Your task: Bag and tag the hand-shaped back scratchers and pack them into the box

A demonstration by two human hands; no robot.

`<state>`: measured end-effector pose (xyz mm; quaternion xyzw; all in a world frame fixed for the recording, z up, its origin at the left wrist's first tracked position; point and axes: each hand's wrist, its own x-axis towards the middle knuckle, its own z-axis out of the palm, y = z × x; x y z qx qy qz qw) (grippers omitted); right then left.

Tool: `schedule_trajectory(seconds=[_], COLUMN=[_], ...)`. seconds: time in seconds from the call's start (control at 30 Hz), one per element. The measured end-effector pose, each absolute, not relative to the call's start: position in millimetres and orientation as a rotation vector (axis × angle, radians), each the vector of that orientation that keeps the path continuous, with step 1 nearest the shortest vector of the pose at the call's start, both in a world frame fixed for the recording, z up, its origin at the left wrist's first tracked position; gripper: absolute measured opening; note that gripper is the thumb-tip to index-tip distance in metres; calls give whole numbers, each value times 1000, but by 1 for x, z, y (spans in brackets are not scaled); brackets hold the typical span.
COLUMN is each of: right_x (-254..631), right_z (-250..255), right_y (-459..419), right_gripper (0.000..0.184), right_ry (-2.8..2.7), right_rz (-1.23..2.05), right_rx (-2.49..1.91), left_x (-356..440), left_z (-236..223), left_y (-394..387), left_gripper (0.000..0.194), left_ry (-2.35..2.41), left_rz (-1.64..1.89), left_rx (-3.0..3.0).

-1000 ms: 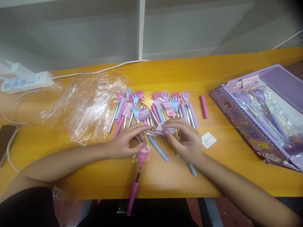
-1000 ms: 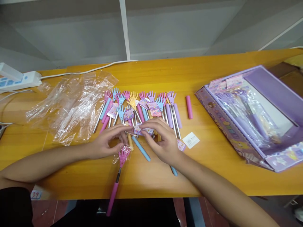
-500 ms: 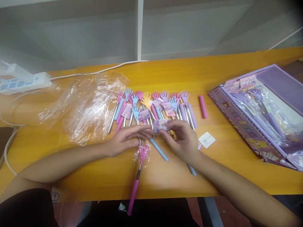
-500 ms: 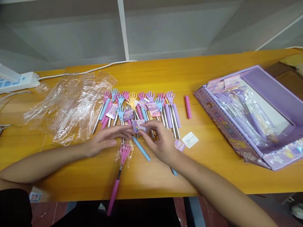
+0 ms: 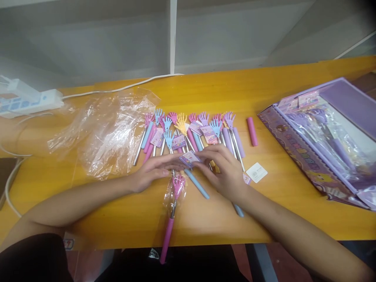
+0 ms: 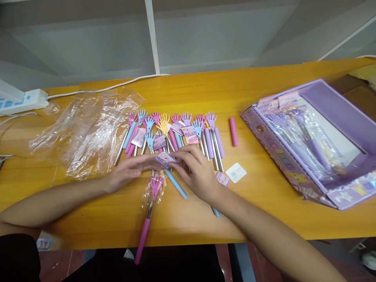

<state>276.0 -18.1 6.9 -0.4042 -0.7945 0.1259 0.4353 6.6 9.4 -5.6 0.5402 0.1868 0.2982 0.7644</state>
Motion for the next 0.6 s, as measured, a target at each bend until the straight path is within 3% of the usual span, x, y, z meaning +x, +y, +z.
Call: schedule_trajectory(seconds=[0.6], right_x=[279], right_z=[5], right_y=[-23], right_gripper=[53], right_ry=[-2174], right_rz=[332], right_rx=[-890], left_x=[6], left_z=[1], left_y=[11], left_gripper=[63], left_ry=[391], left_rz=[559], left_rx=[1166])
